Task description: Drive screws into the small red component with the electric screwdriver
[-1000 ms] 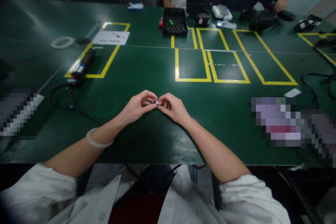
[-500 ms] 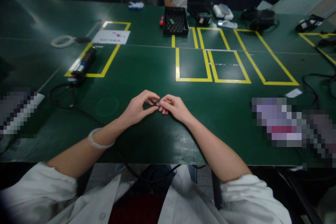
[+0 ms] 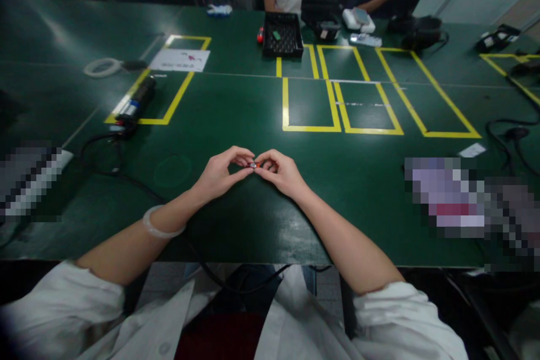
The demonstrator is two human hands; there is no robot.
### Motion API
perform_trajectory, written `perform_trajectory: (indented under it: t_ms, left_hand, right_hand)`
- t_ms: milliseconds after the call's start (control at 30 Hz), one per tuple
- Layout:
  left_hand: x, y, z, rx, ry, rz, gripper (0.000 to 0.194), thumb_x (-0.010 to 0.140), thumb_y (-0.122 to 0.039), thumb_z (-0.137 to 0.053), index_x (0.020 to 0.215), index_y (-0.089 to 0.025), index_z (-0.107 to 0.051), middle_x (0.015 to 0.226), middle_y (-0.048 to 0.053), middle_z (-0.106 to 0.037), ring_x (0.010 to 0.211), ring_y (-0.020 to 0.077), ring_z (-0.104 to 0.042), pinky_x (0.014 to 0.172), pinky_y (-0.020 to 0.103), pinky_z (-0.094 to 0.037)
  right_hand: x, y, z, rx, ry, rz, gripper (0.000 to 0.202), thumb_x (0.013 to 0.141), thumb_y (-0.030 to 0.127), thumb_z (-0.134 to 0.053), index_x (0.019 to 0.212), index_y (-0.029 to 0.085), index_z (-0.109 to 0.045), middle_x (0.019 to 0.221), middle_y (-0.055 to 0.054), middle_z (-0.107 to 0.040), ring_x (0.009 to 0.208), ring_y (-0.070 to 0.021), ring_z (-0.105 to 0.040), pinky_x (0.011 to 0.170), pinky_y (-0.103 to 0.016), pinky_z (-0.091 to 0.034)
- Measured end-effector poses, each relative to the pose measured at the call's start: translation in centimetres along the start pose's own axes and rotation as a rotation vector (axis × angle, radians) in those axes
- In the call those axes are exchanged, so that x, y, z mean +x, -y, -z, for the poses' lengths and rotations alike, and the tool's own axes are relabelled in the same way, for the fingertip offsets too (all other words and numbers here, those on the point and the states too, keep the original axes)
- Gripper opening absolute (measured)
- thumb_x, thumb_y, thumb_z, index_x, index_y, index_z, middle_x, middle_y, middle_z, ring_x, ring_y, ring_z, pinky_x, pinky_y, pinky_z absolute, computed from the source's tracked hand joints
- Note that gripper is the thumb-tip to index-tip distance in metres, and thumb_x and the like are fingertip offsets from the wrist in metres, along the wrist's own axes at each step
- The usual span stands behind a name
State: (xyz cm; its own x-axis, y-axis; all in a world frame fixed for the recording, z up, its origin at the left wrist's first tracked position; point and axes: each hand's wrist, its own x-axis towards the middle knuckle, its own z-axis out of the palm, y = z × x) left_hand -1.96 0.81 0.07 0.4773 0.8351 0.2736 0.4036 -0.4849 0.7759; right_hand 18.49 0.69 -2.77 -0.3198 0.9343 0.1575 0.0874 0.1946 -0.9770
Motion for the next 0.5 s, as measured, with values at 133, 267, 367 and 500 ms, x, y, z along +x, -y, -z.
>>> perform_trajectory:
  t_ms: [133,267,367,500]
  left_hand:
    - [0.3,0.1,1.1,0.036,0.003,0.002,0.035,0.093,-0.036,-0.061,0.122,-0.017,-0.058,0.106,0.008,-0.066,0.097,0.0177,-0.065,0.092,0.031,-0.052]
    - [0.9,1.6,4.9,0.233,-0.094,0.025,0.045,0.092,-0.039,-0.061,0.131,-0.018,-0.056,0.12,0.01,-0.061,0.108,0.0219,-0.061,0.099,0.035,-0.047]
    - [0.9,4.3,9.4,0.457,-0.164,0.105,0.055,0.09,-0.041,-0.063,0.138,-0.015,-0.052,0.128,0.013,-0.057,0.116,0.0252,-0.056,0.104,0.037,-0.043]
    - [-0.2,8.8,16.4,0.8,-0.23,0.329,0.066,0.089,-0.036,-0.065,0.144,-0.007,-0.047,0.138,0.017,-0.05,0.128,0.0293,-0.044,0.114,0.043,-0.033]
  right_hand:
    - [0.1,-0.2,0.2,-0.017,0.022,-0.054,0.029,0.079,0.04,-0.074,0.094,0.018,-0.065,0.071,0.002,-0.059,0.06,-0.0098,-0.051,0.056,-0.023,-0.04]
    - [0.2,-0.6,0.3,0.019,0.051,-0.097,0.029,0.078,0.04,-0.074,0.093,0.017,-0.064,0.069,0.003,-0.056,0.059,-0.0095,-0.049,0.056,-0.023,-0.038]
    - [0.2,-0.5,0.4,0.027,0.066,-0.117,0.029,0.078,0.039,-0.074,0.094,0.018,-0.063,0.068,0.003,-0.057,0.059,-0.0099,-0.049,0.056,-0.024,-0.039]
    - [0.2,-0.4,0.4,0.025,0.07,-0.119,0.028,0.077,0.039,-0.074,0.093,0.018,-0.063,0.069,0.003,-0.057,0.059,-0.0099,-0.049,0.057,-0.024,-0.039]
